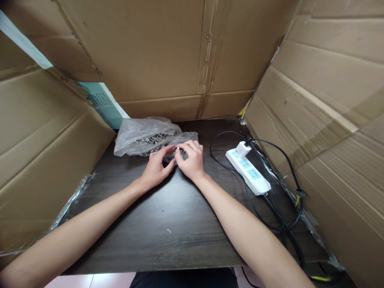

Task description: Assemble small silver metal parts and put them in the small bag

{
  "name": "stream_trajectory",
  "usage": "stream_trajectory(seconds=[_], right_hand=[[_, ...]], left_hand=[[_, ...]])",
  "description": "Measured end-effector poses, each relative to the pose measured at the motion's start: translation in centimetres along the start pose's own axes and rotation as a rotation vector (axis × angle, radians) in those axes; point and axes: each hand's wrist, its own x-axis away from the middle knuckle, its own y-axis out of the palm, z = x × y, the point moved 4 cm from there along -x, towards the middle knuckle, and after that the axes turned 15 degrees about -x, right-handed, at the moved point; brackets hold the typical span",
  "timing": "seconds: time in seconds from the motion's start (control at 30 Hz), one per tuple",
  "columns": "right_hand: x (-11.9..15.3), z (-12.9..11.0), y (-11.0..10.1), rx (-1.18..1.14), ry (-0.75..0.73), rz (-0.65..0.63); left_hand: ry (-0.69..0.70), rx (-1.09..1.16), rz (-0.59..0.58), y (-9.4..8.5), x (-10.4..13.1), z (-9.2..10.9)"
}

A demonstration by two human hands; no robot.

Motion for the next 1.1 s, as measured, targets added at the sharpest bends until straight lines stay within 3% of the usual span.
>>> stream_trajectory(seconds=[0.13,0.3,0.6,0.93,1.1], right_hand=[[0.0,-0.4,0.1,-0.122,-0.015,-0.029],[-0.1,0.0,0.2,-0.14,0.018,-0.03],[-0.5,1.5,0.5,0.226,0.087,-0.092],[-0.8,1.4,1.5,0.292,0.039,-0.345],[-0.6,1.4,1.7,0.277,0.001,-0.361]], left_hand=[[0.022,0.142,0.068,-0.3,-0.3,-0.2],[-0.055,0.229,0.077,-0.3,-0.4,-0.6],[-0.242,0.244,0.114,-0.1,-0.6,-1.3],[-0.008,0.155,0.069,-0.4,-0.5,0.1],[0.004,0.128,0.059,-0.5,-0.4,0.3]])
